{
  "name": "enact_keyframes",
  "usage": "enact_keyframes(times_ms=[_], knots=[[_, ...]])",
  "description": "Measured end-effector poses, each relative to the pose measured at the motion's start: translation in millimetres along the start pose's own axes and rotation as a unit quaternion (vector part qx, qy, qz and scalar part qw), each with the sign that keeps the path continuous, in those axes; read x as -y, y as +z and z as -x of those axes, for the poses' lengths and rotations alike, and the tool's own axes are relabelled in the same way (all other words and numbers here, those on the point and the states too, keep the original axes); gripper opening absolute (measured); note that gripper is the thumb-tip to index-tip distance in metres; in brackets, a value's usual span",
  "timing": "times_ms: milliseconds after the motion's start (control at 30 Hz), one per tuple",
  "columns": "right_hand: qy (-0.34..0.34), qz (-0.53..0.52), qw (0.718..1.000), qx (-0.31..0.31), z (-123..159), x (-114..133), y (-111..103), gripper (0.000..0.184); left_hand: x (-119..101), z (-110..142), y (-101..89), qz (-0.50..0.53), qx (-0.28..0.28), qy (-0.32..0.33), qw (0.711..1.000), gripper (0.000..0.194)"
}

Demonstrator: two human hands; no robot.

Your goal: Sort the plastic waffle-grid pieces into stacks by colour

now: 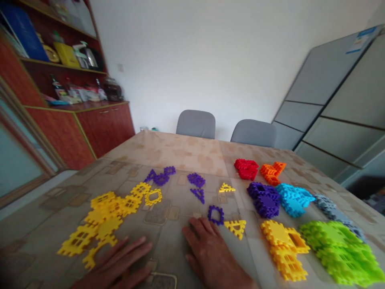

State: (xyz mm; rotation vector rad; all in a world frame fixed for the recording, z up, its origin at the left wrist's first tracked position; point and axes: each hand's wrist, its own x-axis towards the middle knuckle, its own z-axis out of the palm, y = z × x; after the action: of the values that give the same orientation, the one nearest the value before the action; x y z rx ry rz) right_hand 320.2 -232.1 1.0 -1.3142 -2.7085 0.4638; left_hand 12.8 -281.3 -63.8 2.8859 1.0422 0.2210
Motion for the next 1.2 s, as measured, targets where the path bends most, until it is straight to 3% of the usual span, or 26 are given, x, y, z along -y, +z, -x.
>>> enact_keyframes(times_ms=[167,300,367,467,567,700,800,933,1033,1100,1200], knots=[[-0.023,0.001,0.999,-0.037,-10.3,-5.6,6.8,0.040,-15.8,-40.4,-28.2,0.082,0.073,-0.071,0.991,0.064],[-0.045,0.001,0.997,-0.059,-9.4,-14.6,14.4,0.041,-11.4,-51.2,-50.2,0.137,0.034,-0.064,0.988,0.062],[-0.048,-0.002,0.997,-0.064,-9.7,-15.1,15.7,0.040,8.1,-49.8,-68.6,0.138,-0.028,-0.078,0.987,0.055],[-0.047,-0.013,0.996,-0.074,-11.3,-13.7,14.2,0.037,54.9,-41.8,-98.0,0.116,-0.108,-0.157,0.975,0.040],[-0.040,-0.018,0.996,-0.084,-11.2,-12.6,12.1,0.035,100.9,-26.9,-112.1,0.153,-0.101,-0.200,0.962,0.040],[-0.066,-0.009,0.994,-0.085,-10.2,-1.4,18.2,0.037,132.1,-7.0,-100.9,0.184,-0.103,-0.215,0.953,0.037],[-0.185,0.020,0.980,-0.076,-19.1,21.1,34.1,0.051,136.0,-2.7,-86.9,0.164,-0.116,-0.222,0.954,0.038],[-0.278,0.048,0.955,-0.092,-42.0,49.3,54.4,0.024,130.7,-7.9,-74.1,0.142,-0.122,-0.247,0.951,0.049],[-0.295,0.034,0.953,-0.062,-48.4,50.6,47.8,0.031,123.6,-13.2,-68.6,0.145,-0.099,-0.239,0.955,0.045],[-0.269,0.002,0.962,-0.048,-43.8,43.4,34.7,0.036,118.2,-16.7,-66.9,0.151,-0.088,-0.223,0.959,0.040],[-0.209,-0.078,0.971,-0.081,-32.0,30.7,16.4,0.012,111.5,-21.7,-67.1,0.160,-0.079,-0.196,0.964,0.036]])
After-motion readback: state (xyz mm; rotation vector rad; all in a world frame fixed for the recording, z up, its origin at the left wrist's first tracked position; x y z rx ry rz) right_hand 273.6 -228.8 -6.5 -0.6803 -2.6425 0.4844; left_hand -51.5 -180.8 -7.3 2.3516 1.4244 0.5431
